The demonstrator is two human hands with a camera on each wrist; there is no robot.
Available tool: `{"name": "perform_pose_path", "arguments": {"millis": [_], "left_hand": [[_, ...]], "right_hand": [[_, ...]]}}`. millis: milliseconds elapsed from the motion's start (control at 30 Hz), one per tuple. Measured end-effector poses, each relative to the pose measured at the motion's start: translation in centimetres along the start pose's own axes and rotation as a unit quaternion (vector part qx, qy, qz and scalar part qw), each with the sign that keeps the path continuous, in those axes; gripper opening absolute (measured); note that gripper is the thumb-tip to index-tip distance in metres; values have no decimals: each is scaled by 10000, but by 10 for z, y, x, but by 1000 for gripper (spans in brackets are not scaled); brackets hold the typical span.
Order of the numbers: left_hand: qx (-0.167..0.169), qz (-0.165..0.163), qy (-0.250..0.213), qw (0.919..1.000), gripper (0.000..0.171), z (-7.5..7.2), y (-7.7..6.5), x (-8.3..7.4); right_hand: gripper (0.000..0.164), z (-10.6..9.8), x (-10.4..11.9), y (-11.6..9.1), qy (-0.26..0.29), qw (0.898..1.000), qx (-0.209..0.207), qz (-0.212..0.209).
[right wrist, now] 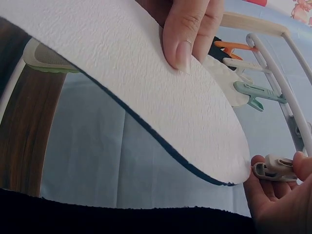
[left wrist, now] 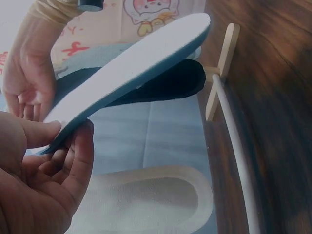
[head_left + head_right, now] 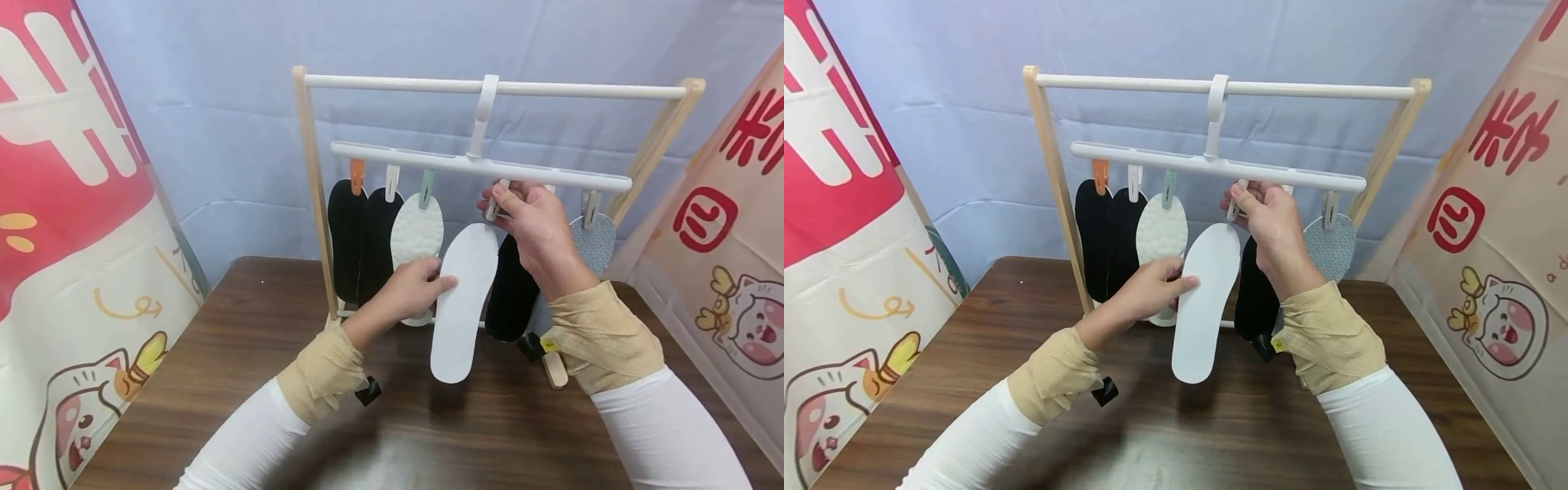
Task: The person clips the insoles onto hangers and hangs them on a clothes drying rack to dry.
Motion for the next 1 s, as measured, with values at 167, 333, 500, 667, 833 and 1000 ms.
{"name": "perform_pose_path", "arguments": {"millis": [167, 333, 500, 667, 833, 1000], "left_hand": [[-78, 144, 206, 9997, 20, -2, 1, -4], [-112, 241, 266, 9993, 21, -3, 2, -8], [-116, 257, 185, 9994, 20, -4, 2, -11], [-123, 293, 187, 9993, 20, -5, 6, -13], [-155, 252, 187, 9994, 20, -6, 9, -15], [-195, 180, 73, 9996, 20, -6, 9, -16]], "right_hand": [[22, 0, 1, 0, -58, 10000, 15, 6], [21, 0, 0, 0, -2, 10000, 25, 50], [24, 0, -1, -1, -49, 9999, 68, 64], [26, -1, 0, -1, 29, 9999, 126, 65], [24, -1, -1, -1, 136, 9997, 167, 84], [23, -2, -2, -2, 125, 9995, 233, 197]]}}
Point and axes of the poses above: each hand's wrist, its own y-axis towards the middle knuckle, its own z-axis out of the palm, x = y × z, the point moved 4 cm from there along y, towards the middle knuckle, and after that the axes turned 2 degrees about -z, right-handed, at the moved point
